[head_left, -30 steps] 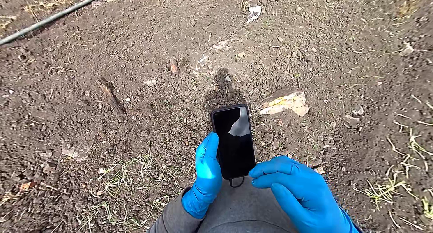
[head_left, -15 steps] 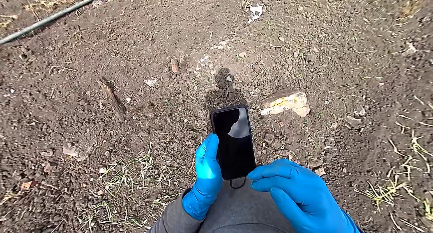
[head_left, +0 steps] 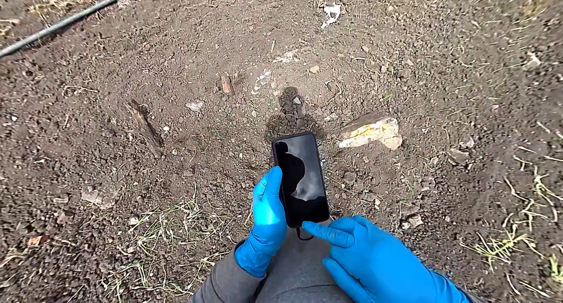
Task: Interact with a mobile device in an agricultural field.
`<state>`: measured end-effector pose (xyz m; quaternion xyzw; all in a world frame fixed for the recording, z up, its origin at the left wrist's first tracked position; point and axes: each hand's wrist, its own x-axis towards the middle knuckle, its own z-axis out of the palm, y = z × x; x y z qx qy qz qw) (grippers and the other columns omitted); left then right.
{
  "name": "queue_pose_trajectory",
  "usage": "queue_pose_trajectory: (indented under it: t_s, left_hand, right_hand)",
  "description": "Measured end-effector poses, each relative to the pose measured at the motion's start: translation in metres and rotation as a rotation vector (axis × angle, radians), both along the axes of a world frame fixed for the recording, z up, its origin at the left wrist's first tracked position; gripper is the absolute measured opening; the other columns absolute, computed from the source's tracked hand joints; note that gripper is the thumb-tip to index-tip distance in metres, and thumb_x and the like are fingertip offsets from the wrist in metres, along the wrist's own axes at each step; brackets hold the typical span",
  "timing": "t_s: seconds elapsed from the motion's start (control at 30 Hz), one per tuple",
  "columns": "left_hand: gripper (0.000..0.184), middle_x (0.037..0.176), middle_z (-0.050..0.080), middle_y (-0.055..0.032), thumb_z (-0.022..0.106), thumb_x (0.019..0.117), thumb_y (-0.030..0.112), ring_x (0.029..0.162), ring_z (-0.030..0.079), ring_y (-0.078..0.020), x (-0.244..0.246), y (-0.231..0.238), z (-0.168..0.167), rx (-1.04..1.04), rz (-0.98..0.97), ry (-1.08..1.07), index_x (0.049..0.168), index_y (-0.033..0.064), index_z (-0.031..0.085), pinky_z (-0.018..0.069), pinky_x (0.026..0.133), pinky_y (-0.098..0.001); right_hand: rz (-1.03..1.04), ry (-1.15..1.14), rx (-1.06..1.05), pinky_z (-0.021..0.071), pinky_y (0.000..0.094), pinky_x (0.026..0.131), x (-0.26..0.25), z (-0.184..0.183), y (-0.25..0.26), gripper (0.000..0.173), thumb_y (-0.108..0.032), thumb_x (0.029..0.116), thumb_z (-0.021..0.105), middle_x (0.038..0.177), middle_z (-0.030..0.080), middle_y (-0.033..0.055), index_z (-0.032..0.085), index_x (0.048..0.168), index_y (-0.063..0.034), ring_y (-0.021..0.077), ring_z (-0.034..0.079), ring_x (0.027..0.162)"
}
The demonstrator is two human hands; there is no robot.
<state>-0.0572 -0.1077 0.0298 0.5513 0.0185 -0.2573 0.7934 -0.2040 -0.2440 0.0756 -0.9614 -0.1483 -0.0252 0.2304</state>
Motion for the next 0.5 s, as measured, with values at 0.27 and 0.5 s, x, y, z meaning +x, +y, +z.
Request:
queue_pose_trajectory:
  t_s: [0.27, 0.5]
  left_hand:
    - [0.045, 0.103, 0.075, -0.0101, 0.037, 0.1129, 0.034, 0.095, 0.073, -0.0185, -0.0026, 0.0013, 0.0044, 0.005, 0.003, -0.016, 0.113, 0.0078, 0.073, 0.0618, 0.084, -0.0406]
    - [0.044, 0.102, 0.075, -0.0085, 0.036, 0.113, 0.032, 0.095, 0.073, -0.0164, -0.0033, 0.0031, 0.0043, -0.021, 0.017, -0.02, 0.112, 0.0084, 0.073, 0.0621, 0.084, -0.0385]
  right_hand:
    - [0.017, 0.008, -0.033, 0.0464, 0.0383, 0.086, 0.0043, -0.0035, 0.0106, 0.04, -0.031, 0.1061, 0.039, 0.142, 0.064, -0.0027, 0.058, 0.075, -0.0141, 0.0203, 0.063, 0.113]
    - [-0.002, -0.042, 0.089, 0.045, 0.036, 0.088, -0.0035, 0.0023, 0.0056, 0.039, -0.029, 0.103, 0.044, 0.135, 0.069, -0.0018, 0.056, 0.068, -0.015, 0.019, 0.064, 0.109]
